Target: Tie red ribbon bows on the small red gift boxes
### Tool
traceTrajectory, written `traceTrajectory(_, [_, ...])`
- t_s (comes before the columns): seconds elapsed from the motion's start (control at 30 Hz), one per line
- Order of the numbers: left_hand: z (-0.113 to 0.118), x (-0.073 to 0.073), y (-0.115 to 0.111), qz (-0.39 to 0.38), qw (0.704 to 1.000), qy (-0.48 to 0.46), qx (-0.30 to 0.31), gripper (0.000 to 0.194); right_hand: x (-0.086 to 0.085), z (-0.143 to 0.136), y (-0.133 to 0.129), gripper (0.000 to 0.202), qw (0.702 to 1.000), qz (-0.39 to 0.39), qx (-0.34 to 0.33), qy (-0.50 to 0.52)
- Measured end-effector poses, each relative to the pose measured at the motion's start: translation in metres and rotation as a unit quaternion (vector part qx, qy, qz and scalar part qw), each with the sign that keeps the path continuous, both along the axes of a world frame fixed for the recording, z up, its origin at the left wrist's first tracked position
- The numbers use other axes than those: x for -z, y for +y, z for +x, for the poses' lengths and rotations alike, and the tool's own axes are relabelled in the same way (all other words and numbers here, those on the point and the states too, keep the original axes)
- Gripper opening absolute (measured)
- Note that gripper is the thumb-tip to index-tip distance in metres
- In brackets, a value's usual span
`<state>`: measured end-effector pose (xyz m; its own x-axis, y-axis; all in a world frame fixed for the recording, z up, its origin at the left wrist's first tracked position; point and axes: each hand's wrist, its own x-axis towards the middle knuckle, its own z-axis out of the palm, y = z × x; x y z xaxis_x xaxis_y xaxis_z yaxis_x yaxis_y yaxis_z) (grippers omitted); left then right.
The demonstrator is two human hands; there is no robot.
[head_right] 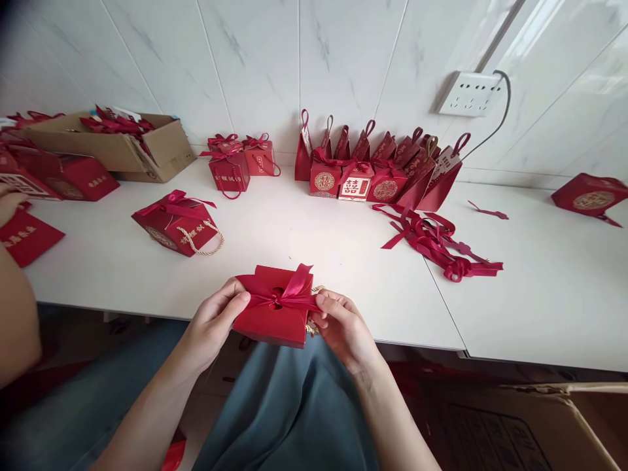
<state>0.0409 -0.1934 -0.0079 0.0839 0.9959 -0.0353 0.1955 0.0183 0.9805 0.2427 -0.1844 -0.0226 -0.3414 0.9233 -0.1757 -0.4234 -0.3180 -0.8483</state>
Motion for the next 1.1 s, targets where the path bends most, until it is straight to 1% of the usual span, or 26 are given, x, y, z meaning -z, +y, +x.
traceTrajectory(0.07, [0.002, -0.003, 0.001, 0.011, 1.0, 0.024, -0.012, 0.031, 0.002, 0.005, 0.002, 0.044, 1.0, 0.015, -0.007, -0.024])
traceTrajectory(0.1, [0.003, -0.005, 0.001, 0.017, 0.999, 0.036, -0.017, 0.031, 0.001, 0.008, 0.003, 0.043, 0.998, 0.036, 0.004, -0.05])
traceTrajectory(0.17, [0.005, -0.009, 0.001, 0.025, 0.998, 0.054, -0.022, 0.029, -0.007, 0.016, 0.008, 0.039, 0.983, 0.106, 0.075, -0.129])
traceTrajectory(0.2, [0.006, -0.01, 0.001, 0.03, 0.998, 0.059, -0.025, 0.026, -0.014, 0.018, 0.01, 0.035, 0.965, 0.15, 0.119, -0.182])
traceTrajectory(0.23, [0.007, -0.011, 0.001, 0.04, 0.997, 0.065, -0.031, 0.023, -0.024, 0.019, 0.014, 0.03, 0.938, 0.199, 0.152, -0.239])
traceTrajectory(0.27, [0.009, -0.012, 0.0, 0.057, 0.995, 0.073, -0.041, 0.019, -0.034, 0.018, 0.017, 0.025, 0.907, 0.248, 0.163, -0.299])
traceTrajectory(0.3, [0.01, -0.012, 0.0, 0.084, 0.991, 0.086, -0.051, 0.016, -0.045, 0.014, 0.02, 0.019, 0.874, 0.298, 0.141, -0.356])
traceTrajectory(0.37, [0.011, -0.012, -0.001, 0.157, 0.978, 0.122, -0.064, 0.011, -0.065, 0.001, 0.028, 0.011, 0.808, 0.388, 0.051, -0.441])
traceTrajectory(0.43, [0.012, -0.01, -0.002, 0.221, 0.961, 0.155, -0.06, 0.007, -0.077, -0.015, 0.036, 0.01, 0.754, 0.435, -0.046, -0.49])
traceTrajectory(0.47, [0.012, -0.01, -0.003, 0.243, 0.954, 0.169, -0.053, 0.005, -0.08, -0.022, 0.04, 0.01, 0.736, 0.441, -0.081, -0.508])
traceTrajectory(0.5, [0.011, -0.01, -0.003, 0.261, 0.947, 0.181, -0.045, 0.004, -0.082, -0.027, 0.043, 0.01, 0.723, 0.44, -0.108, -0.522])
traceTrajectory(0.53, [0.011, -0.011, -0.003, 0.274, 0.942, 0.193, -0.035, 0.005, -0.082, -0.031, 0.047, 0.01, 0.716, 0.434, -0.126, -0.531])
traceTrajectory(0.63, [0.009, -0.015, -0.002, 0.3, 0.928, 0.22, 0.008, 0.014, -0.079, -0.034, 0.052, 0.009, 0.716, 0.413, -0.144, -0.544])
traceTrajectory(0.7, [0.008, -0.019, -0.001, 0.311, 0.921, 0.234, 0.032, 0.02, -0.076, -0.032, 0.054, 0.015, 0.718, 0.411, -0.14, -0.543])
traceTrajectory(0.77, [0.009, -0.021, 0.0, 0.318, 0.912, 0.256, 0.046, 0.025, -0.075, -0.031, 0.055, 0.025, 0.718, 0.415, -0.141, -0.54])
traceTrajectory(0.8, [0.009, -0.021, 0.0, 0.322, 0.907, 0.268, 0.05, 0.027, -0.074, -0.03, 0.056, 0.027, 0.718, 0.417, -0.148, -0.537])
traceTrajectory(0.87, [0.01, -0.021, 0.0, 0.333, 0.896, 0.289, 0.06, 0.033, -0.073, -0.03, 0.059, 0.024, 0.721, 0.416, -0.163, -0.529])
traceTrajectory(0.93, [0.012, -0.02, 0.0, 0.343, 0.885, 0.305, 0.071, 0.037, -0.071, -0.03, 0.061, 0.021, 0.736, 0.411, -0.163, -0.513])
traceTrajectory(1.0, [0.014, -0.019, -0.001, 0.347, 0.879, 0.318, 0.075, 0.038, -0.067, -0.03, 0.063, 0.019, 0.76, 0.397, -0.147, -0.493])
traceTrajectory(1.1, [0.015, -0.02, -0.002, 0.339, 0.877, 0.332, 0.08, 0.04, -0.061, -0.031, 0.064, 0.012, 0.798, 0.361, -0.121, -0.467])
